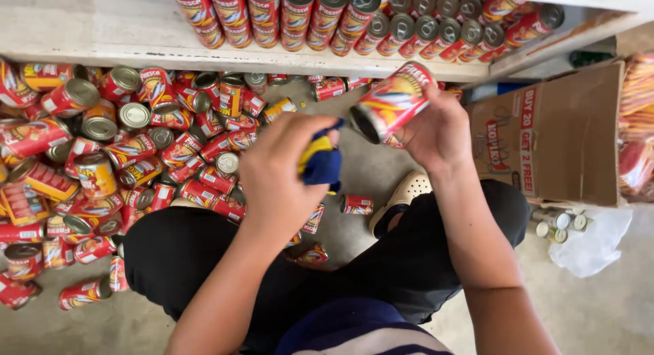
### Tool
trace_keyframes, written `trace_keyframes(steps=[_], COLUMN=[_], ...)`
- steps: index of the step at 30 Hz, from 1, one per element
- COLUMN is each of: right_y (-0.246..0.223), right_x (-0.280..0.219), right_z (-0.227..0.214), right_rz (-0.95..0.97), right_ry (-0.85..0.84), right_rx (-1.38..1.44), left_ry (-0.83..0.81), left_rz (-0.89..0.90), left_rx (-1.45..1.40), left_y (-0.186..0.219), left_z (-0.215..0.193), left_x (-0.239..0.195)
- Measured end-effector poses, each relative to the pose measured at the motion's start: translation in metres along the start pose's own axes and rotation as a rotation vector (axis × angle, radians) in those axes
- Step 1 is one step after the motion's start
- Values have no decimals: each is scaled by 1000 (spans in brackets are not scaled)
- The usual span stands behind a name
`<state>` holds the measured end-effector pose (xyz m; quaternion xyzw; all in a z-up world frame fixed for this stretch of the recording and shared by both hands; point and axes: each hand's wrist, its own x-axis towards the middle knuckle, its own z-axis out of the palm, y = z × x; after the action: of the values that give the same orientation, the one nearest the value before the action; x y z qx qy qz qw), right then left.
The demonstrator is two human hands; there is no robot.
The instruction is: Cleaning canned goods that have spilled on the floor with a cloth and placing them back onto the shelves.
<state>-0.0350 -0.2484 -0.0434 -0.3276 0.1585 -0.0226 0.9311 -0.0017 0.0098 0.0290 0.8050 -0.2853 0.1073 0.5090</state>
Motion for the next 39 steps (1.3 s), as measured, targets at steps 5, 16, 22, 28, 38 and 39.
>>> trace_keyframes(steps=[5,16,22,28,38,39], right_y=[12,18,21,53,60,60], right_x=[0,11,17,30,21,21], right_z=[3,-8,-15,-18,-5,-5], right_rz=[95,66,57,50,-577,-581], right_ry=[-1,-13,191,315,112,100], right_rx=[63,-38,-152,-319,-1114,-1135], left_ry=[17,327,-376,-631,-722,-733], left_rz=[75,294,-108,-195,-40,-55], left_rx=[102,430,97,253,592,609], left_y=[-6,-27,-27,-24,-69,-79], left_z=[19,41,24,4,47,57], left_x=[-10,-2,-8,-2,-62,-69])
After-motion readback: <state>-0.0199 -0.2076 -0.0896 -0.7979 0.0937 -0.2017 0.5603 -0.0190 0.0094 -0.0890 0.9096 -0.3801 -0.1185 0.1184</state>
